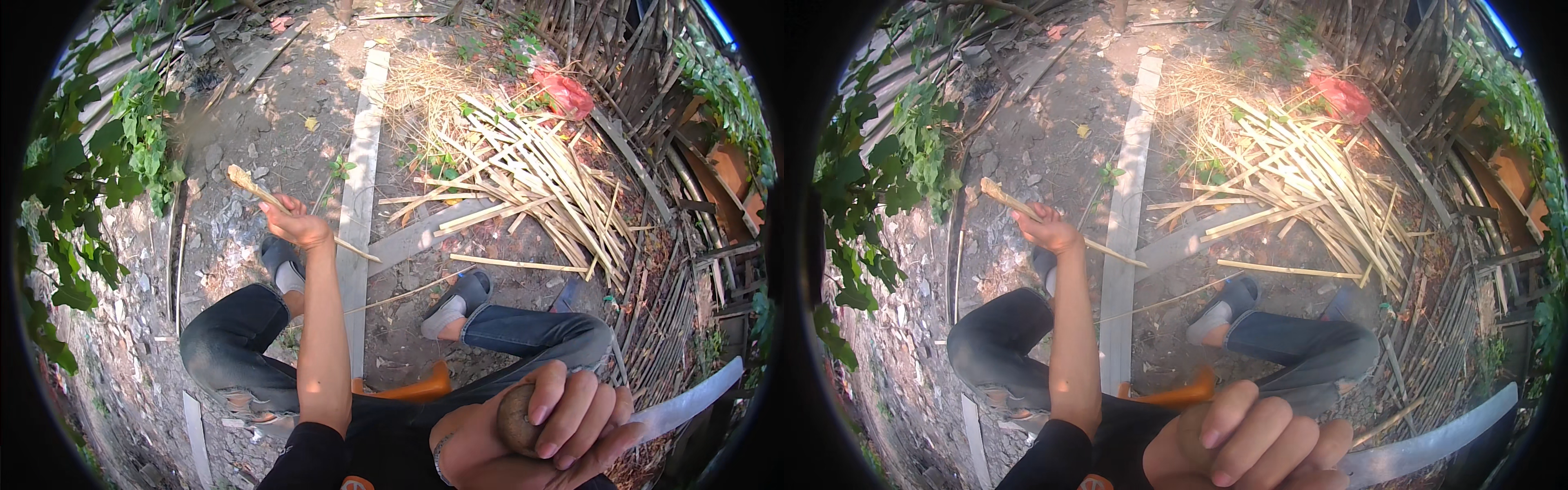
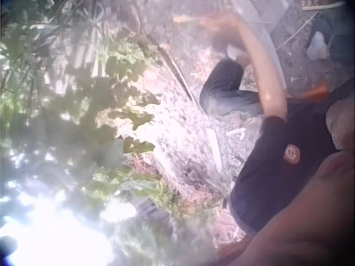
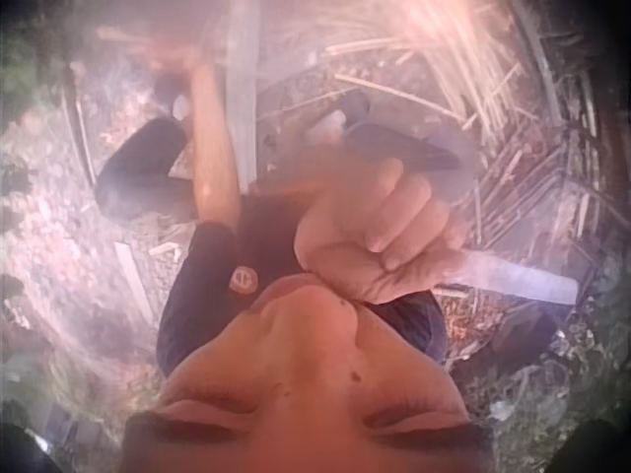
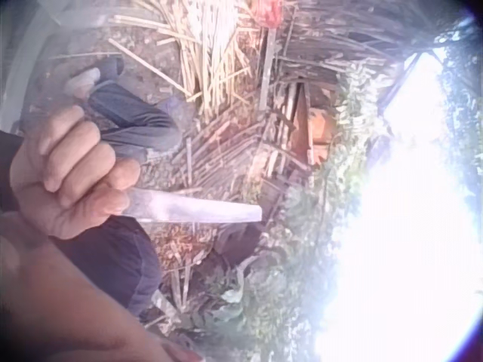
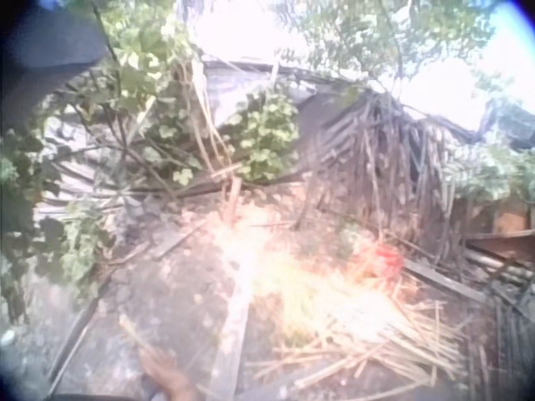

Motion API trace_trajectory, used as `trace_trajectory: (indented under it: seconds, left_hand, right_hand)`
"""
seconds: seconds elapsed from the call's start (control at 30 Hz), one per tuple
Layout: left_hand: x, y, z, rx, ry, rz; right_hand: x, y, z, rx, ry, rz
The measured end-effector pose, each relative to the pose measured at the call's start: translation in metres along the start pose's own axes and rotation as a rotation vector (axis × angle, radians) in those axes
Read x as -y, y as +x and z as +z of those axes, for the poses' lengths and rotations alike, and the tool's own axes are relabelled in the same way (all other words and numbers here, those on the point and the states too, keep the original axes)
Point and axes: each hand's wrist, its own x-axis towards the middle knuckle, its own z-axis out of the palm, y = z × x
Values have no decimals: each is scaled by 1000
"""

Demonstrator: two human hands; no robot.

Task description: The person sits on a small stool and uses a knife and a wooden mallet to split bamboo stalks into thin strips. They repeatedly position the knife on the bamboo, strike it with the mallet, and separate the resulting pieces.

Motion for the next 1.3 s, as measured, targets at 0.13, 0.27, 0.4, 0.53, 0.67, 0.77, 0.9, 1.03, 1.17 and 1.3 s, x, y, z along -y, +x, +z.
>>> trace_trajectory:
  seconds: [0.13,0.27,0.4,0.53,0.67,0.77,0.9,1.03,1.17,1.3]
  left_hand:
    - [11,-10,5,92,-38,-58]
    - [1,-18,-2,297,-54,-146]
    - [3,-33,12,564,15,-37]
    - [12,-35,27,649,-174,114]
    - [20,-30,35,588,-118,22]
    - [25,-24,32,598,-99,25]
    - [28,-29,39,591,-105,24]
    - [29,-37,50,621,-177,36]
    - [27,-37,28,592,-97,30]
    - [27,-31,32,632,-93,49]
  right_hand:
    - [-25,-3,-57,377,-457,2]
    - [-47,49,-97,323,-612,233]
    - [-71,98,-127,328,-681,234]
    - [-85,116,-168,369,-782,345]
    - [-93,128,-166,374,-868,388]
    - [-99,135,-158,421,-889,346]
    - [-105,126,-238,434,-1126,340]
    - [-74,89,-435,179,-1850,970]
    - [-62,116,-407,-137,-1700,1145]
    - [-95,155,-288,295,-1499,688]
